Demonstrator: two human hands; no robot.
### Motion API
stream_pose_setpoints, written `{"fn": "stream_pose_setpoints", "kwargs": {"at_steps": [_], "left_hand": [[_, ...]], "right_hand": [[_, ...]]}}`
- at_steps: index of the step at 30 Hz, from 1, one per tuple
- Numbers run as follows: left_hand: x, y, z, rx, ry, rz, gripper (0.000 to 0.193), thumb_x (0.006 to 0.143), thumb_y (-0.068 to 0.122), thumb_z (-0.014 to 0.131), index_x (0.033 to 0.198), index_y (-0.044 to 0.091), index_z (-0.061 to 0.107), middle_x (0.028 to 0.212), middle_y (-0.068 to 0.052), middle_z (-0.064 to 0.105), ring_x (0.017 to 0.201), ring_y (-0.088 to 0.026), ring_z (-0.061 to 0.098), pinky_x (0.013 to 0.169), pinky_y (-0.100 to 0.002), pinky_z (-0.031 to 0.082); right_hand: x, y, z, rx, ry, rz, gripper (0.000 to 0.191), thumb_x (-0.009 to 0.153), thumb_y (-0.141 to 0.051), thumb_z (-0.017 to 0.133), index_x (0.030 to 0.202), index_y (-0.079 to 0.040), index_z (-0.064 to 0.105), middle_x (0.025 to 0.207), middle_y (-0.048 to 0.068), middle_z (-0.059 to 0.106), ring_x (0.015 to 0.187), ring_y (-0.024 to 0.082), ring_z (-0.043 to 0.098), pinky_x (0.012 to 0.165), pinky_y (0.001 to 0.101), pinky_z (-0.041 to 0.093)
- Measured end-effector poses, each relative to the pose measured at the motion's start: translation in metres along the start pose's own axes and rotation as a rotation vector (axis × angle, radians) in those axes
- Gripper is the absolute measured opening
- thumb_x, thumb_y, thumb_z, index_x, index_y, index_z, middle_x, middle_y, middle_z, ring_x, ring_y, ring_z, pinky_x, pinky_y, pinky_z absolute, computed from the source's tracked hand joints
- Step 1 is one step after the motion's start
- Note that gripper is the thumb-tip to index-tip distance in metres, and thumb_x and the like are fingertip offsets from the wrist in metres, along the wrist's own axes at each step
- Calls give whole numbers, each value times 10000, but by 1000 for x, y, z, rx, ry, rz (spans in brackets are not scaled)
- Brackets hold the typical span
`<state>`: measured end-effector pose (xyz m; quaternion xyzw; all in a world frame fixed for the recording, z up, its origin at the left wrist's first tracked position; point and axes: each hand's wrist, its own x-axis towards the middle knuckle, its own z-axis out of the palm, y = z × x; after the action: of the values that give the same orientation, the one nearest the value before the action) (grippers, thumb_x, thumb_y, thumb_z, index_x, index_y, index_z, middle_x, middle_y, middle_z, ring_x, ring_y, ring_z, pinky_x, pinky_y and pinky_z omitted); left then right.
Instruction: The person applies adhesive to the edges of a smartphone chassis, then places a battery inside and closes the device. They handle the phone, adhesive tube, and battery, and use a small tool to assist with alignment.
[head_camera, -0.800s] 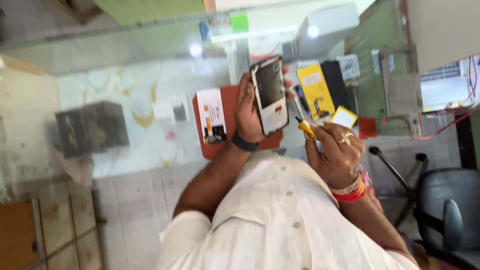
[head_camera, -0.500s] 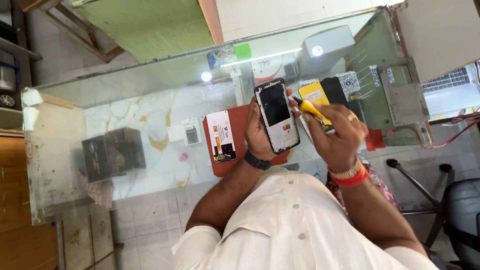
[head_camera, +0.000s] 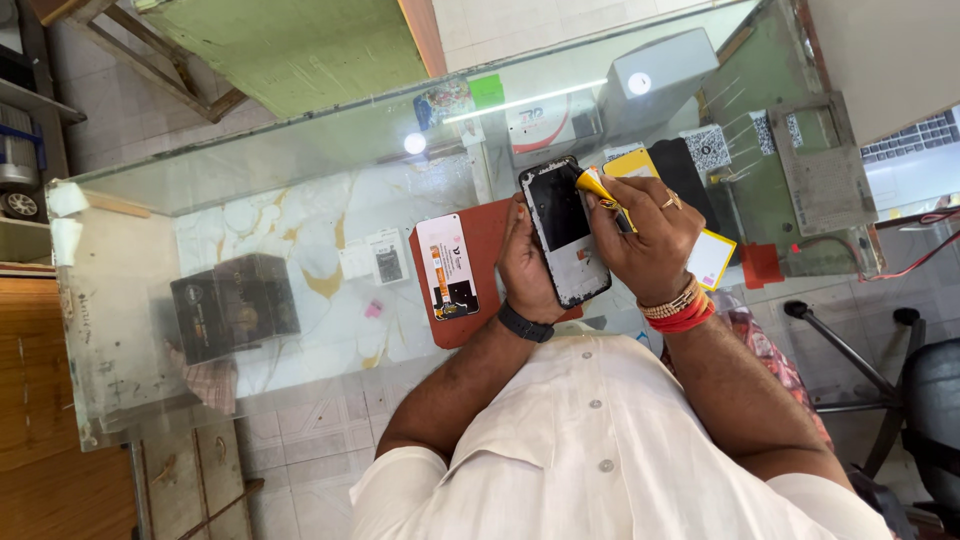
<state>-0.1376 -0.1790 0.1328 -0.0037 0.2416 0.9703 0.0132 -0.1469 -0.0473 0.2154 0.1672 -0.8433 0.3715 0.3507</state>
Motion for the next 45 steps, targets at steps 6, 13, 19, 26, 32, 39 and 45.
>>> {"fn": "stream_pose_setpoints", "kwargs": {"at_steps": [6, 13, 19, 26, 32, 39, 45], "left_hand": [[30, -14, 0, 35, 18, 20, 354, 1174, 277, 400, 1406, 34, 512, 1290, -90, 641, 1201, -176, 613, 1084, -334, 478], [55, -37, 11, 151, 18, 28, 348, 1171, 277, 384, 1366, 24, 519, 1263, -112, 646, 1172, -189, 633, 1059, -343, 500], [67, -61, 23, 31, 62, -21, 366, 1197, 286, 349, 1353, 14, 536, 1272, -139, 651, 1164, -223, 648, 1052, -375, 511], [78, -78, 31, -13, 58, -99, 410, 1116, 309, 325, 1325, 35, 547, 1269, -154, 677, 1150, -252, 680, 1050, -388, 528], [80, -102, 30, 127, 45, 16, 333, 1206, 274, 366, 1351, 19, 525, 1256, -125, 659, 1146, -203, 652, 1043, -358, 516], [79, -116, 31, 150, 56, 26, 329, 1141, 268, 397, 1359, 41, 492, 1232, -102, 657, 1131, -174, 651, 1019, -318, 514], [74, -122, 39, 204, -42, 56, 332, 1176, 288, 387, 1328, 12, 492, 1237, -111, 656, 1145, -169, 648, 1040, -320, 517]], "right_hand": [[8, 29, 13, 16, 36, 31, 223, 909, 18, 831, 1107, 15, 728, 997, 160, 743, 858, 279, 761, 738, 351, 597], [20, 65, 10, -10, 7, 41, 223, 899, 2, 842, 1092, 15, 732, 983, 163, 744, 830, 287, 757, 705, 356, 584], [21, 94, -1, -16, 1, 54, 211, 898, 6, 842, 1080, 23, 735, 972, 162, 744, 819, 288, 755, 696, 361, 582], [16, 122, -13, 4, -19, 77, 195, 937, 11, 816, 1108, 27, 724, 1014, 162, 741, 891, 295, 764, 777, 369, 610], [20, 135, -20, 0, -9, 69, 209, 902, 3, 831, 1086, 22, 736, 978, 163, 740, 850, 292, 755, 720, 362, 587], [23, 140, -35, -22, 11, 16, 236, 868, 19, 823, 1086, 25, 733, 983, 161, 738, 838, 287, 753, 703, 359, 581], [23, 140, -48, -27, 25, -2, 249, 858, 35, 818, 1089, 28, 727, 986, 167, 737, 818, 280, 746, 694, 358, 582]]}}
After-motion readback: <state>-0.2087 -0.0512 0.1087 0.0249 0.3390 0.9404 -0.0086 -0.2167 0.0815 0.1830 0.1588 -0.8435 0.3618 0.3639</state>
